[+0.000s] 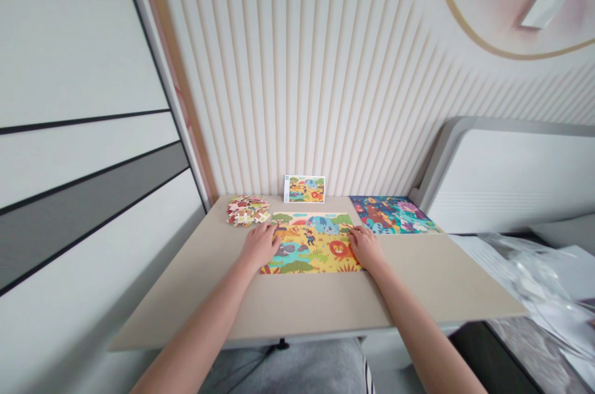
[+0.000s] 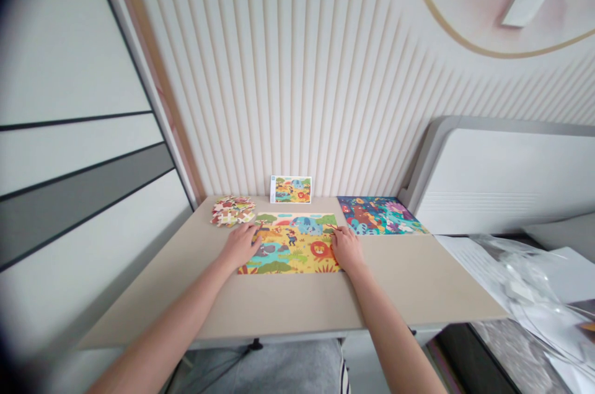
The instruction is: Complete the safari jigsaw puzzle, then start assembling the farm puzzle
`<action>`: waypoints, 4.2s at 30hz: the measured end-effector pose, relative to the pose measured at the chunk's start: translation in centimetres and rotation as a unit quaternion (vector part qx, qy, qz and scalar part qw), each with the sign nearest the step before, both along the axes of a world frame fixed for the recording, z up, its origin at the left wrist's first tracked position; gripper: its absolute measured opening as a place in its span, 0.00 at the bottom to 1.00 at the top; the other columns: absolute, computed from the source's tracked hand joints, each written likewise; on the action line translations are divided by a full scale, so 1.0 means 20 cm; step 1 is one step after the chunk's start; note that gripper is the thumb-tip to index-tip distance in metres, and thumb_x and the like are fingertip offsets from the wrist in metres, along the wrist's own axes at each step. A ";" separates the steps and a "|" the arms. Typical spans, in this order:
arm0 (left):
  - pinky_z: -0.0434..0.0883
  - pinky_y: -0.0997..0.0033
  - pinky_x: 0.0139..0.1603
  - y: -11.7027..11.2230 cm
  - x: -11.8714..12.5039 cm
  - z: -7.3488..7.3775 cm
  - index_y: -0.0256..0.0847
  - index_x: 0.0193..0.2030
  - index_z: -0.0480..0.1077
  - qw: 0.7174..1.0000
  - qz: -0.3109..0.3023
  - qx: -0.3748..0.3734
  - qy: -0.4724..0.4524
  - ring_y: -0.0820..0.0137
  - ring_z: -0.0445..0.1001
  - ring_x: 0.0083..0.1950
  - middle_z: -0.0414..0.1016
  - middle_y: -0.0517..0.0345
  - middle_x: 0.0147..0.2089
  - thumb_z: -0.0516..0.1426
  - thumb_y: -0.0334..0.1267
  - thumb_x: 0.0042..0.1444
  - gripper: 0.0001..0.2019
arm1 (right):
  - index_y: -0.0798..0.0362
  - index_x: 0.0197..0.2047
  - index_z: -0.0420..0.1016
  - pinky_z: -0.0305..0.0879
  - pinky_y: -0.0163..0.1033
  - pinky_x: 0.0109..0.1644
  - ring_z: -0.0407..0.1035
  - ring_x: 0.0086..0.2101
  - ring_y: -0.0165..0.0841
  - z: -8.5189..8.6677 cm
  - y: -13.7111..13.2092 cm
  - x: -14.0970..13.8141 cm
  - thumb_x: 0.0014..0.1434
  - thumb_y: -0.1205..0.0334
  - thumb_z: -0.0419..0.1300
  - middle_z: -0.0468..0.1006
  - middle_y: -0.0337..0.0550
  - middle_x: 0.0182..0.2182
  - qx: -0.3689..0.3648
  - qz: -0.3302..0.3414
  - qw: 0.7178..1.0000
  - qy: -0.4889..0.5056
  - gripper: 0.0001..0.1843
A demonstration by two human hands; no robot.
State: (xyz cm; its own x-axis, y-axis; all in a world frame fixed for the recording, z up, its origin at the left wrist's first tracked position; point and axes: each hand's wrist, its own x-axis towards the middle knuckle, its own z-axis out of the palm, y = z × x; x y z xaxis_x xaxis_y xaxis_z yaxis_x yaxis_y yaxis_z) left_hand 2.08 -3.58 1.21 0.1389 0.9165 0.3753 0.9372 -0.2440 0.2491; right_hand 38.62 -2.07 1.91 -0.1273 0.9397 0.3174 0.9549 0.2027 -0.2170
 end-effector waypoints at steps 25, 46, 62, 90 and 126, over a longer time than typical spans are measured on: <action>0.69 0.52 0.65 -0.56 -0.20 -0.01 0.50 0.62 0.68 0.997 -0.074 0.011 -0.007 0.59 0.68 0.63 0.69 0.53 0.63 0.53 0.43 0.66 0.18 | 0.51 0.59 0.75 0.62 0.49 0.63 0.67 0.59 0.42 -0.01 -0.48 0.17 0.68 0.49 0.48 0.74 0.50 0.59 0.007 0.043 0.998 0.055 0.25; 0.68 0.54 0.66 -0.61 -0.22 -0.03 0.49 0.59 0.71 0.998 -0.058 0.021 -0.017 0.60 0.68 0.65 0.71 0.54 0.63 0.50 0.42 0.67 0.17 | 0.49 0.45 0.79 0.66 0.47 0.55 0.74 0.48 0.42 -0.07 -0.58 0.20 0.69 0.53 0.47 0.80 0.50 0.49 0.081 -0.001 0.995 0.051 0.20; 0.64 0.49 0.69 -0.59 -0.26 -0.03 0.54 0.69 0.62 0.990 -0.136 0.018 0.030 0.59 0.66 0.68 0.68 0.58 0.67 0.53 0.45 0.67 0.24 | 0.46 0.68 0.65 0.53 0.57 0.70 0.57 0.66 0.43 -0.01 -0.59 0.16 0.69 0.47 0.49 0.66 0.47 0.66 -0.028 0.069 0.997 0.016 0.28; 0.76 0.62 0.60 -0.74 -0.21 -0.10 0.60 0.60 0.72 0.978 -0.204 0.030 0.013 0.62 0.75 0.60 0.75 0.63 0.60 0.57 0.45 0.64 0.18 | 0.42 0.53 0.77 0.68 0.52 0.56 0.72 0.53 0.47 -0.22 -1.12 0.33 0.62 0.52 0.61 0.78 0.46 0.53 0.161 0.028 0.986 -0.015 0.17; 0.66 0.61 0.67 -0.84 0.31 0.08 0.49 0.69 0.61 0.918 -0.362 0.099 0.130 0.64 0.66 0.66 0.65 0.63 0.69 0.56 0.39 0.65 0.26 | 0.47 0.65 0.68 0.65 0.52 0.61 0.68 0.57 0.43 -0.22 -1.17 -0.02 0.64 0.62 0.62 0.74 0.47 0.58 0.216 0.074 0.971 -0.065 0.26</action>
State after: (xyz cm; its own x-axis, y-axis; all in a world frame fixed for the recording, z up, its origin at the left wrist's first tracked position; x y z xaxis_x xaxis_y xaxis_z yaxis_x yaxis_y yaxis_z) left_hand 8.33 -20.39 2.78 0.7934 0.4655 0.3923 0.5325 -0.8429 -0.0768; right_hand 38.21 -25.46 -2.43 -0.3166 0.6906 0.6503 0.9220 0.3852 0.0397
